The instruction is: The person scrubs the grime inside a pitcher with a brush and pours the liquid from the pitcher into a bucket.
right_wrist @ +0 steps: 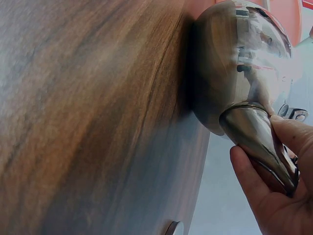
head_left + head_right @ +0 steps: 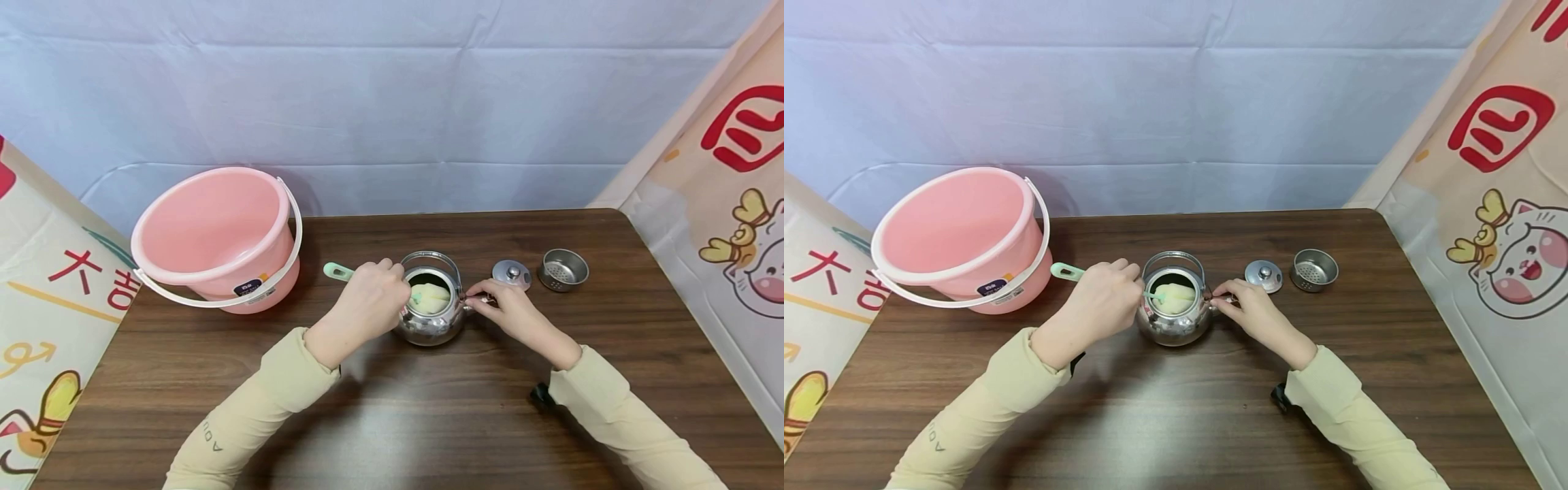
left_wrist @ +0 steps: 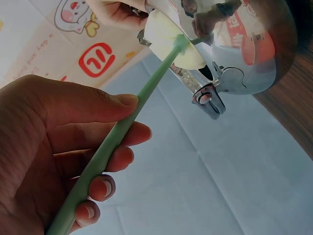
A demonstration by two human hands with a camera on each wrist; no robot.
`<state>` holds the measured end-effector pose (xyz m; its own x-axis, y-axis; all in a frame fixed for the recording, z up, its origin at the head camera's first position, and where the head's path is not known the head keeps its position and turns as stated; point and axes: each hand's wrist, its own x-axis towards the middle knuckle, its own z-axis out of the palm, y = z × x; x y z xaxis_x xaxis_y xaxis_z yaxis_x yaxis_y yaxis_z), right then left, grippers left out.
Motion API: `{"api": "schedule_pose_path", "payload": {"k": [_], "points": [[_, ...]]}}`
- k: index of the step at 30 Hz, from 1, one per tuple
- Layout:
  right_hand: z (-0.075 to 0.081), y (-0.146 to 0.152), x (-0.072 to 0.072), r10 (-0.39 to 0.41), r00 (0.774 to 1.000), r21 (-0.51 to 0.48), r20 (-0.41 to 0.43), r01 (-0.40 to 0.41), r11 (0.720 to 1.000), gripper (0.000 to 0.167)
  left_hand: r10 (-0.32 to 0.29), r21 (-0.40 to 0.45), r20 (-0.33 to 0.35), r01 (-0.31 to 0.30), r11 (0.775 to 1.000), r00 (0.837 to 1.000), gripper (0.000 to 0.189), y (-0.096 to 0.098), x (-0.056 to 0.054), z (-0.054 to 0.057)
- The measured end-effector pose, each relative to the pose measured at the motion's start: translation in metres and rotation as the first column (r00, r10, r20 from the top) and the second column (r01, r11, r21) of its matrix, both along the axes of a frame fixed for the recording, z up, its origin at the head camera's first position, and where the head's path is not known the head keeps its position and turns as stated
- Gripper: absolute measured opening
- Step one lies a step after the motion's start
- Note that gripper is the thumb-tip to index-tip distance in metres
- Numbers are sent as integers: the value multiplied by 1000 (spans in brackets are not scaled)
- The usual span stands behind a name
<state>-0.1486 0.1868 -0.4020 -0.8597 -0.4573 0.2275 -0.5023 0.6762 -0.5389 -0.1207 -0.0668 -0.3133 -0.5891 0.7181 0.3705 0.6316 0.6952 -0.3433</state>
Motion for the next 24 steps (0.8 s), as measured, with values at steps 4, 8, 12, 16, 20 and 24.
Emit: {"api": "schedule_pose_path", "payload": {"k": [4,8,12,16,20,24], "points": [[0,0,1,-3,1000,1,5,3,1000,13,-10,10,-4,10,1000,1000,23,1,1,-2],[0,0,1,-2,1000,3,8,2,1000,13,-15,12,-11,15,1000,1000,21,2,0,-3],[0,0,1,-4,1000,3,14,4,1000,13,-16,22,-16,16,1000,1000,18,3,-1,-5],[0,0,1,-3,1000,0,15,3,1000,14,-10,37,-45,11,999,999,16,3,-2,-7],[0,0,1,-1,1000,-3,4,1,1000,13,10,42,-75,-6,999,997,14,3,-4,-9],[0,0,0,1,1000,-2,-3,-1,1000,12,37,33,-93,-34,999,995,12,3,-7,-10]]}}
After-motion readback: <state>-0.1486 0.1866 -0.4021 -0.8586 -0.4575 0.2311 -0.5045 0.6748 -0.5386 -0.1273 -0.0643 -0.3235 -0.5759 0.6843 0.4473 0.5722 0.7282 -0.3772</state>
